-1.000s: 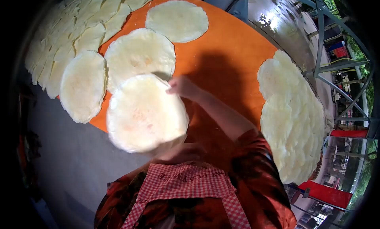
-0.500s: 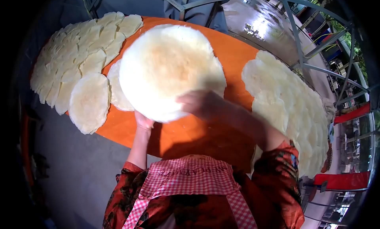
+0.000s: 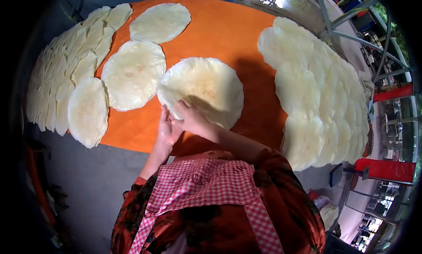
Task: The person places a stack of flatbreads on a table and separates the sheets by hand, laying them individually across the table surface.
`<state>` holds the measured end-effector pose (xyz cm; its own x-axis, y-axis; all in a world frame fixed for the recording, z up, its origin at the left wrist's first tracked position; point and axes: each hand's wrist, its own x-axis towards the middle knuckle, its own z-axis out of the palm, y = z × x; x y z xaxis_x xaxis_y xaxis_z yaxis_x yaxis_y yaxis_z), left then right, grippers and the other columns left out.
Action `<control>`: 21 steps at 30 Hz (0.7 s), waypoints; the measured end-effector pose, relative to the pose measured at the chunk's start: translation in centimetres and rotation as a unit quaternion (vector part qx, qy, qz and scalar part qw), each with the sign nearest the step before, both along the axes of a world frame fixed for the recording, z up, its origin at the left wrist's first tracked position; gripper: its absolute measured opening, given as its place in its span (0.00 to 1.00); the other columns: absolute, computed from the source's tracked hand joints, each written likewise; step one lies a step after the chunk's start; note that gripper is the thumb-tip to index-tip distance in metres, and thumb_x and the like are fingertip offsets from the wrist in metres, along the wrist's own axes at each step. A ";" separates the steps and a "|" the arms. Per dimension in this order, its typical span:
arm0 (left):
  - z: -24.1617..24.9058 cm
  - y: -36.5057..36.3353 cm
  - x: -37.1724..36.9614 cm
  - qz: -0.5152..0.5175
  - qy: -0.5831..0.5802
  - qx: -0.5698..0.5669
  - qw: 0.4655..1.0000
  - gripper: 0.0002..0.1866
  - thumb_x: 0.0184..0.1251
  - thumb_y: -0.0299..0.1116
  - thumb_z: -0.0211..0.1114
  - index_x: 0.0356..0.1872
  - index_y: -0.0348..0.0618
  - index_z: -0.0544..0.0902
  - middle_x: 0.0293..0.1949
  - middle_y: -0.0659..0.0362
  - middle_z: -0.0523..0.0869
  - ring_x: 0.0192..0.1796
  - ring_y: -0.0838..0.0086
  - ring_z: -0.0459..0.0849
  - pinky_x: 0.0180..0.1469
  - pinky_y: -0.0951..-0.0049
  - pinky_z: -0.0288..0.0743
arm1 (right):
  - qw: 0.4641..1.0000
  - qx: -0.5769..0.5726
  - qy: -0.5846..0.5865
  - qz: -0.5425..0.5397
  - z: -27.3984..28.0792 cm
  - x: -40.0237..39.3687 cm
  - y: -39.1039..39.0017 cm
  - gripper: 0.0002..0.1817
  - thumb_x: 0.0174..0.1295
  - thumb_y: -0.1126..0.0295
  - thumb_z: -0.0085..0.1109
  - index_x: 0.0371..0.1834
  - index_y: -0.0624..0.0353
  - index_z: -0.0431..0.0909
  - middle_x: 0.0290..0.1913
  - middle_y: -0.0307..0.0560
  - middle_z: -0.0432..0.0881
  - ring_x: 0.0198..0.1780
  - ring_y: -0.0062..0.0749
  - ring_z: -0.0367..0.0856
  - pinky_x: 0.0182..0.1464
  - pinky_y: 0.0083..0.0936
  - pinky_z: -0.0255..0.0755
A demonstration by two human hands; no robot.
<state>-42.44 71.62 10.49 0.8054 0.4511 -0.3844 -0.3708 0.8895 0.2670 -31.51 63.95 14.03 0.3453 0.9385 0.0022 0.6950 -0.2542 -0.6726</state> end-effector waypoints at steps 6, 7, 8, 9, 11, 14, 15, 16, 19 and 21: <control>-1.8 0.4 0.2 -0.077 -0.056 0.021 0.995 0.30 0.72 0.54 0.50 0.67 0.48 0.64 0.64 0.55 0.72 0.64 0.63 0.72 0.63 0.57 0.69 | 0.947 0.009 0.321 -0.014 -2.3 3.4 -1.1 0.37 0.52 0.56 0.70 0.60 0.68 0.68 0.53 0.60 0.77 0.54 0.41 0.77 0.57 0.33 0.70; -2.2 0.5 0.3 -0.083 -0.048 0.022 0.995 0.29 0.72 0.53 0.51 0.67 0.48 0.64 0.64 0.54 0.71 0.64 0.63 0.72 0.63 0.57 0.70 | 0.938 0.018 0.346 -0.009 -2.2 3.7 -1.2 0.37 0.52 0.57 0.70 0.60 0.69 0.68 0.54 0.59 0.76 0.54 0.39 0.77 0.57 0.31 0.70; -1.6 0.4 0.4 -0.077 -0.019 0.051 0.996 0.28 0.72 0.51 0.52 0.67 0.50 0.63 0.63 0.55 0.72 0.63 0.64 0.73 0.60 0.56 0.72 | 0.954 0.056 0.292 0.034 -3.7 4.3 -1.2 0.27 0.61 0.68 0.64 0.62 0.66 0.68 0.49 0.46 0.78 0.47 0.20 0.76 0.46 0.21 0.74; -0.3 0.1 0.5 -0.070 0.010 0.080 0.994 0.27 0.72 0.48 0.54 0.68 0.51 0.62 0.62 0.56 0.72 0.62 0.64 0.74 0.58 0.55 0.74 | 0.947 0.050 0.317 0.031 -3.0 4.4 -1.2 0.26 0.62 0.68 0.63 0.61 0.66 0.68 0.49 0.46 0.77 0.47 0.20 0.76 0.47 0.21 0.73; 0.2 0.1 0.7 -0.060 0.045 0.113 0.991 0.27 0.72 0.44 0.55 0.69 0.53 0.61 0.62 0.57 0.72 0.60 0.64 0.75 0.55 0.53 0.76 | 0.930 0.038 0.366 0.021 -1.9 4.5 -1.5 0.25 0.63 0.68 0.61 0.61 0.66 0.68 0.50 0.45 0.77 0.48 0.20 0.76 0.49 0.20 0.73; 0.1 0.0 1.0 -0.053 0.063 0.127 0.989 0.27 0.72 0.41 0.55 0.69 0.53 0.60 0.61 0.56 0.72 0.59 0.65 0.75 0.55 0.53 0.77 | 0.894 0.006 0.448 0.029 -2.1 5.0 -1.7 0.21 0.66 0.68 0.58 0.59 0.66 0.69 0.51 0.46 0.77 0.51 0.20 0.74 0.52 0.20 0.71; 0.7 -0.1 1.1 -0.052 0.068 0.137 0.987 0.26 0.72 0.41 0.53 0.68 0.51 0.61 0.61 0.56 0.73 0.59 0.65 0.75 0.55 0.54 0.77 | 0.932 0.046 0.355 0.063 -3.7 5.3 -1.8 0.20 0.66 0.68 0.57 0.58 0.66 0.70 0.50 0.46 0.77 0.50 0.19 0.74 0.52 0.20 0.71; 1.1 -0.1 1.1 -0.051 0.074 0.147 0.985 0.26 0.72 0.42 0.52 0.68 0.49 0.61 0.60 0.55 0.73 0.59 0.65 0.75 0.56 0.54 0.77 | 0.958 0.085 0.258 0.097 -6.7 5.7 -1.9 0.19 0.67 0.68 0.56 0.57 0.66 0.71 0.50 0.46 0.78 0.50 0.19 0.74 0.51 0.20 0.71; -2.3 0.6 0.5 -0.052 0.113 0.074 0.989 0.24 0.74 0.43 0.47 0.64 0.41 0.64 0.58 0.51 0.75 0.57 0.64 0.78 0.54 0.59 0.79 | 0.964 0.145 0.181 0.129 -15.9 6.3 -0.9 0.15 0.67 0.66 0.54 0.53 0.60 0.74 0.47 0.42 0.78 0.48 0.23 0.76 0.50 0.23 0.72; 1.1 0.6 0.9 -0.043 0.125 0.083 0.988 0.23 0.74 0.43 0.44 0.61 0.38 0.66 0.55 0.50 0.77 0.53 0.64 0.81 0.52 0.61 0.80 | 0.962 0.151 0.191 0.126 -15.6 6.2 -0.9 0.14 0.67 0.65 0.54 0.52 0.59 0.74 0.45 0.41 0.79 0.45 0.24 0.76 0.48 0.24 0.72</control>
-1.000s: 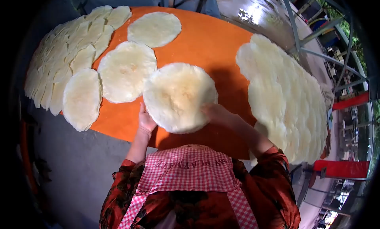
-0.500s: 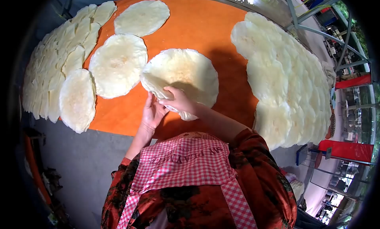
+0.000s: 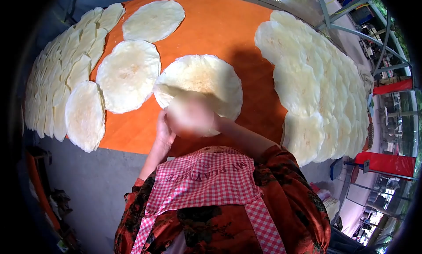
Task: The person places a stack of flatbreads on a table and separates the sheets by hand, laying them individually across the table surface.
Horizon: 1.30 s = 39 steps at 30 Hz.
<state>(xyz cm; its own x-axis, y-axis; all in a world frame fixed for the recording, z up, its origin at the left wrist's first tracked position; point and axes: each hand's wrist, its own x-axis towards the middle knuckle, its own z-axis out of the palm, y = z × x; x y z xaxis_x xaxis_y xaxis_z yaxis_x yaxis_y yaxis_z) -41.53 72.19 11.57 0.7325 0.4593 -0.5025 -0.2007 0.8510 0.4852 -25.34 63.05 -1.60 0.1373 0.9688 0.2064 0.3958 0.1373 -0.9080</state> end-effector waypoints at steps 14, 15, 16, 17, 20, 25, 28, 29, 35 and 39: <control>-0.7 2.2 1.0 0.018 0.158 0.108 0.981 0.10 0.67 0.33 0.51 0.43 0.40 0.76 0.35 0.57 0.84 0.35 0.72 0.83 0.34 0.70 0.79 | 0.981 -0.172 0.066 -0.063 12.2 -2.0 -0.2 0.24 0.63 0.56 0.61 0.48 0.71 0.73 0.37 0.59 0.83 0.38 0.39 0.83 0.43 0.31 0.74; -0.5 2.3 1.1 0.018 0.168 0.128 0.977 0.08 0.67 0.31 0.52 0.42 0.40 0.77 0.35 0.58 0.84 0.34 0.73 0.83 0.32 0.72 0.79 | 0.979 -0.170 0.081 -0.074 12.0 -2.2 0.0 0.25 0.63 0.55 0.61 0.47 0.71 0.73 0.36 0.60 0.83 0.38 0.39 0.84 0.43 0.32 0.75; -0.3 2.3 1.2 0.019 0.177 0.148 0.973 0.07 0.67 0.29 0.53 0.40 0.40 0.77 0.34 0.58 0.83 0.33 0.74 0.82 0.31 0.75 0.78 | 0.977 -0.168 0.095 -0.086 11.8 -2.5 0.4 0.26 0.63 0.54 0.61 0.46 0.72 0.73 0.35 0.60 0.83 0.37 0.40 0.84 0.42 0.32 0.75; -0.1 2.3 1.3 0.009 0.162 0.163 0.973 0.06 0.66 0.27 0.54 0.41 0.40 0.77 0.35 0.58 0.83 0.33 0.75 0.83 0.31 0.76 0.79 | 0.975 -0.166 0.109 -0.097 11.7 -2.6 0.9 0.27 0.62 0.53 0.60 0.45 0.73 0.73 0.35 0.61 0.83 0.36 0.40 0.84 0.41 0.33 0.75; 0.3 1.7 1.5 -0.016 0.113 0.191 0.975 0.05 0.64 0.22 0.57 0.40 0.38 0.78 0.36 0.58 0.83 0.33 0.77 0.83 0.33 0.78 0.81 | 0.949 -0.237 0.136 -0.159 17.0 -3.0 2.9 0.28 0.62 0.51 0.60 0.41 0.73 0.73 0.33 0.63 0.82 0.35 0.44 0.85 0.39 0.35 0.77; -0.3 0.9 2.0 -0.029 0.095 0.199 0.975 0.03 0.65 0.22 0.58 0.37 0.39 0.79 0.32 0.61 0.82 0.31 0.80 0.80 0.32 0.81 0.78 | 0.953 -0.256 -0.111 -0.120 17.9 -1.2 4.0 0.21 0.66 0.56 0.51 0.41 0.69 0.75 0.32 0.62 0.82 0.36 0.50 0.83 0.43 0.38 0.74; -0.8 0.7 1.8 -0.022 0.094 0.193 0.977 0.04 0.65 0.22 0.57 0.37 0.38 0.79 0.31 0.60 0.82 0.30 0.81 0.79 0.30 0.81 0.76 | 0.969 -0.201 0.061 -0.132 15.1 -0.3 3.3 0.12 0.63 0.67 0.52 0.35 0.69 0.77 0.31 0.63 0.82 0.35 0.51 0.84 0.41 0.40 0.75; -0.5 0.6 1.6 -0.019 0.090 0.190 0.977 0.04 0.65 0.23 0.57 0.38 0.38 0.79 0.31 0.60 0.82 0.30 0.81 0.78 0.29 0.81 0.75 | 0.971 -0.197 0.005 -0.137 14.9 -0.3 3.2 0.12 0.63 0.68 0.52 0.35 0.68 0.77 0.31 0.63 0.82 0.34 0.52 0.83 0.41 0.40 0.75; 0.3 1.2 3.3 0.006 0.183 0.185 0.966 0.12 0.66 0.26 0.58 0.48 0.30 0.77 0.42 0.53 0.83 0.40 0.72 0.82 0.38 0.73 0.78 | 0.951 -0.177 -0.207 -0.146 14.8 -0.7 3.2 0.09 0.65 0.72 0.50 0.36 0.67 0.78 0.28 0.56 0.82 0.31 0.40 0.81 0.39 0.36 0.73; -1.3 3.6 1.5 0.029 0.178 0.186 0.966 0.23 0.66 0.25 0.58 0.61 0.26 0.68 0.54 0.47 0.79 0.53 0.64 0.80 0.57 0.67 0.74 | 0.970 -0.084 -0.141 -0.178 11.3 5.7 2.0 0.10 0.61 0.71 0.52 0.28 0.67 0.78 0.23 0.49 0.79 0.27 0.30 0.75 0.33 0.33 0.71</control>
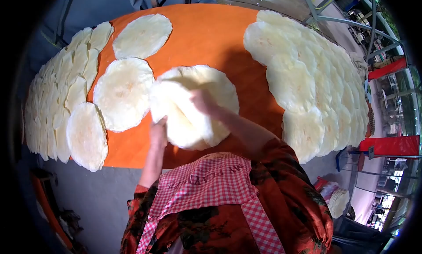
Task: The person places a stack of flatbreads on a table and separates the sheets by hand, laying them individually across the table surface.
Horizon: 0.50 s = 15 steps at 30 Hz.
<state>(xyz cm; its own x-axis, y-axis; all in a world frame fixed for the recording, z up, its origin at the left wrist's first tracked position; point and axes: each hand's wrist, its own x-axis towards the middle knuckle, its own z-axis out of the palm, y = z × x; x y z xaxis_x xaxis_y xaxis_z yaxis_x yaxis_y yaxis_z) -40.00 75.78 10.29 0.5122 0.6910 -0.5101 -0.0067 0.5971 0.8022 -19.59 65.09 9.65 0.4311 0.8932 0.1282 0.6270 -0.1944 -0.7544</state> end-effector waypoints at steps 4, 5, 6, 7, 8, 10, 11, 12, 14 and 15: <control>-5.3 5.9 -6.5 0.089 -0.015 0.015 0.996 0.24 0.64 0.22 0.57 0.62 0.25 0.67 0.54 0.47 0.79 0.56 0.61 0.78 0.60 0.66 0.72 | 0.954 -0.045 0.247 -0.165 7.6 9.7 -6.7 0.11 0.58 0.68 0.55 0.36 0.64 0.82 0.32 0.42 0.83 0.33 0.28 0.81 0.37 0.30 0.76; -7.2 7.1 -8.5 0.118 0.016 0.017 0.993 0.23 0.64 0.22 0.57 0.61 0.25 0.68 0.53 0.47 0.79 0.55 0.62 0.79 0.59 0.66 0.73 | 0.962 -0.054 0.200 -0.176 8.2 12.1 -8.4 0.12 0.59 0.68 0.55 0.38 0.64 0.82 0.34 0.43 0.84 0.35 0.28 0.82 0.39 0.30 0.77; -7.8 7.9 -10.1 0.129 0.064 0.011 0.990 0.22 0.64 0.21 0.56 0.59 0.24 0.68 0.54 0.46 0.79 0.54 0.61 0.79 0.59 0.66 0.73 | 0.970 -0.037 0.147 -0.190 8.0 14.1 -9.6 0.12 0.59 0.68 0.55 0.39 0.65 0.82 0.36 0.45 0.84 0.36 0.29 0.83 0.40 0.31 0.77; -8.3 8.5 -11.5 0.136 0.111 0.006 0.984 0.21 0.64 0.20 0.55 0.58 0.23 0.69 0.54 0.46 0.78 0.53 0.61 0.79 0.58 0.66 0.73 | 0.974 -0.020 0.093 -0.206 7.2 15.9 -10.6 0.13 0.58 0.69 0.54 0.40 0.65 0.82 0.37 0.47 0.85 0.37 0.30 0.84 0.41 0.32 0.77; -9.3 9.0 -12.9 0.136 0.080 0.011 0.987 0.21 0.64 0.20 0.55 0.58 0.22 0.69 0.54 0.46 0.78 0.53 0.61 0.79 0.58 0.67 0.73 | 0.970 -0.056 0.089 -0.221 6.7 17.6 -11.7 0.13 0.58 0.70 0.53 0.42 0.65 0.82 0.37 0.48 0.85 0.38 0.32 0.84 0.41 0.33 0.77; -10.3 9.3 -15.0 0.121 0.047 0.009 0.991 0.21 0.64 0.21 0.56 0.58 0.22 0.69 0.56 0.46 0.77 0.55 0.61 0.78 0.60 0.66 0.72 | 0.956 -0.126 0.080 -0.252 5.4 20.9 -13.4 0.15 0.58 0.72 0.51 0.45 0.64 0.80 0.37 0.51 0.84 0.38 0.37 0.84 0.41 0.34 0.77; -10.2 9.1 -15.5 0.108 0.045 0.004 0.993 0.22 0.64 0.22 0.56 0.59 0.22 0.68 0.57 0.45 0.77 0.57 0.60 0.78 0.61 0.65 0.71 | 0.974 -0.100 -0.062 -0.195 2.6 23.1 -13.2 0.16 0.58 0.73 0.49 0.48 0.63 0.79 0.37 0.53 0.84 0.39 0.40 0.84 0.42 0.36 0.77; -8.0 7.7 -14.9 0.112 0.032 -0.021 0.993 0.23 0.65 0.24 0.55 0.60 0.23 0.68 0.58 0.46 0.76 0.59 0.60 0.76 0.62 0.63 0.70 | 0.967 -0.074 -0.204 -0.137 -0.2 24.8 -12.4 0.17 0.58 0.74 0.47 0.50 0.62 0.78 0.37 0.56 0.84 0.40 0.44 0.83 0.43 0.37 0.76; -4.8 5.6 -13.5 0.079 -0.018 -0.044 0.996 0.25 0.68 0.31 0.54 0.63 0.26 0.66 0.61 0.46 0.73 0.64 0.58 0.72 0.66 0.60 0.66 | 0.927 -0.233 -0.217 -0.198 0.9 23.1 -6.3 0.12 0.57 0.73 0.48 0.39 0.64 0.80 0.34 0.62 0.81 0.36 0.53 0.82 0.44 0.48 0.73; -5.0 5.3 -13.9 0.052 -0.051 -0.044 0.996 0.27 0.69 0.36 0.53 0.64 0.28 0.66 0.64 0.47 0.71 0.66 0.57 0.69 0.68 0.58 0.64 | 0.948 -0.151 -0.241 -0.145 1.7 23.0 -4.7 0.13 0.60 0.74 0.45 0.40 0.63 0.80 0.37 0.58 0.84 0.42 0.44 0.82 0.44 0.41 0.73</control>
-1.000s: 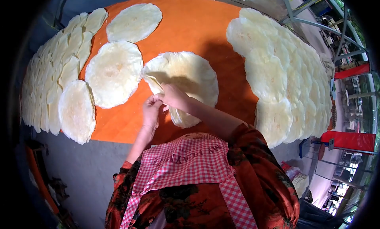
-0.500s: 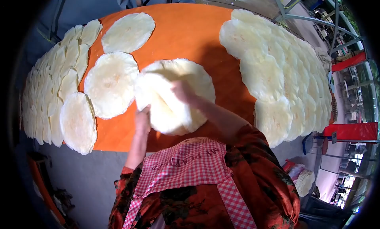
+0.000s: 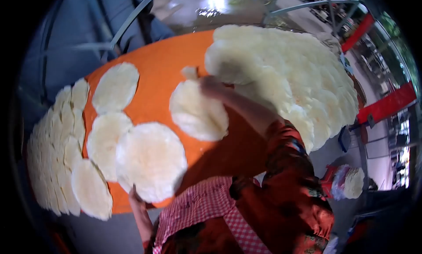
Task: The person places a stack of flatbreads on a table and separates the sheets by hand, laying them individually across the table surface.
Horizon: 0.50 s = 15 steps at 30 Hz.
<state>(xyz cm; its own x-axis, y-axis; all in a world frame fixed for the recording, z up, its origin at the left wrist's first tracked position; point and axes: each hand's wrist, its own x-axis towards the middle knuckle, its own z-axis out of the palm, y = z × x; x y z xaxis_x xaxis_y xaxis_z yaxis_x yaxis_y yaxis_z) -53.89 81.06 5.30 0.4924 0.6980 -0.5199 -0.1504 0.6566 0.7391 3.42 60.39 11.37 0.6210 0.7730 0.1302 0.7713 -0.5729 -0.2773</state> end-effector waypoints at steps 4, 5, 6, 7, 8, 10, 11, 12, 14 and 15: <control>2.9 -3.0 -1.0 -0.011 -0.177 -0.101 0.979 0.39 0.67 0.61 0.49 0.71 0.47 0.60 0.72 0.54 0.60 0.71 0.54 0.61 0.67 0.46 0.62 | 0.957 0.163 0.188 0.146 12.2 2.2 4.8 0.11 0.60 0.71 0.51 0.38 0.67 0.80 0.34 0.52 0.84 0.38 0.34 0.82 0.41 0.35 0.73; 2.9 -3.9 -0.9 0.007 -0.186 -0.119 0.975 0.40 0.65 0.64 0.49 0.72 0.50 0.59 0.72 0.55 0.60 0.71 0.53 0.61 0.66 0.44 0.62 | 0.939 0.208 0.228 0.152 15.0 4.1 4.7 0.12 0.59 0.68 0.55 0.37 0.67 0.80 0.31 0.48 0.84 0.33 0.28 0.81 0.37 0.32 0.73; 2.6 -4.4 -1.5 0.026 -0.194 -0.138 0.971 0.41 0.64 0.66 0.49 0.73 0.53 0.58 0.72 0.55 0.60 0.72 0.53 0.60 0.65 0.42 0.62 | 0.924 0.268 0.233 0.141 16.9 6.3 4.4 0.11 0.59 0.68 0.57 0.37 0.67 0.80 0.28 0.44 0.83 0.31 0.26 0.79 0.34 0.30 0.73; 1.0 -4.5 -2.8 -0.009 -0.213 -0.137 0.967 0.41 0.64 0.66 0.50 0.72 0.53 0.58 0.73 0.56 0.60 0.72 0.53 0.59 0.65 0.40 0.60 | 0.952 0.228 0.203 -0.025 20.1 6.8 4.6 0.11 0.59 0.69 0.57 0.38 0.66 0.81 0.29 0.43 0.83 0.32 0.27 0.80 0.35 0.30 0.73; -0.5 -4.6 -4.0 -0.042 -0.231 -0.136 0.963 0.41 0.63 0.66 0.50 0.72 0.53 0.58 0.73 0.56 0.59 0.73 0.52 0.58 0.66 0.38 0.59 | 0.921 0.307 0.241 -0.006 18.7 11.6 4.8 0.11 0.60 0.70 0.57 0.40 0.67 0.81 0.32 0.44 0.83 0.33 0.29 0.80 0.36 0.30 0.74; -1.2 -6.5 -4.2 -0.039 -0.233 -0.092 0.967 0.36 0.65 0.60 0.51 0.70 0.53 0.64 0.73 0.56 0.60 0.73 0.52 0.58 0.67 0.35 0.54 | 0.862 0.426 0.274 -0.032 18.4 16.2 4.0 0.10 0.63 0.72 0.56 0.42 0.68 0.80 0.37 0.45 0.83 0.37 0.29 0.80 0.41 0.31 0.73; -1.6 -7.4 -4.0 -0.021 -0.238 -0.088 0.967 0.34 0.65 0.57 0.52 0.69 0.52 0.66 0.73 0.56 0.60 0.72 0.52 0.59 0.67 0.35 0.53 | 0.841 0.458 0.286 -0.041 18.3 17.4 3.1 0.10 0.64 0.73 0.55 0.44 0.67 0.80 0.38 0.45 0.84 0.38 0.29 0.80 0.43 0.31 0.73; -2.0 -8.4 -3.9 -0.002 -0.241 -0.085 0.967 0.32 0.65 0.53 0.53 0.67 0.51 0.68 0.73 0.56 0.61 0.72 0.53 0.60 0.68 0.35 0.52 | 0.824 0.490 0.283 -0.028 15.5 21.1 2.6 0.11 0.65 0.73 0.54 0.45 0.67 0.79 0.38 0.46 0.84 0.38 0.29 0.80 0.44 0.30 0.73; -4.0 -9.2 -5.5 0.044 -0.248 -0.093 0.963 0.28 0.64 0.47 0.54 0.65 0.49 0.71 0.72 0.56 0.63 0.71 0.53 0.62 0.69 0.36 0.51 | 0.837 0.501 0.212 -0.061 9.7 24.5 1.2 0.13 0.64 0.74 0.54 0.49 0.67 0.78 0.40 0.46 0.84 0.40 0.28 0.80 0.45 0.29 0.73; -6.5 -9.0 -7.3 0.068 -0.251 -0.103 0.960 0.27 0.64 0.44 0.55 0.63 0.47 0.72 0.71 0.56 0.64 0.71 0.53 0.63 0.69 0.36 0.51 | 0.867 0.461 0.150 -0.115 5.6 25.5 0.4 0.14 0.62 0.75 0.55 0.51 0.67 0.77 0.42 0.46 0.83 0.40 0.28 0.80 0.45 0.30 0.74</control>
<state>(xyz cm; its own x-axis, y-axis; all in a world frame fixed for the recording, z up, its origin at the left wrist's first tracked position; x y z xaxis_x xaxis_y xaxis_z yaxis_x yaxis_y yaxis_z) -61.18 72.09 -1.24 0.6288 0.6811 -0.3752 -0.5486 0.7305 0.4067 28.91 60.80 17.00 0.8577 0.2775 0.4329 0.4802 -0.1312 -0.8673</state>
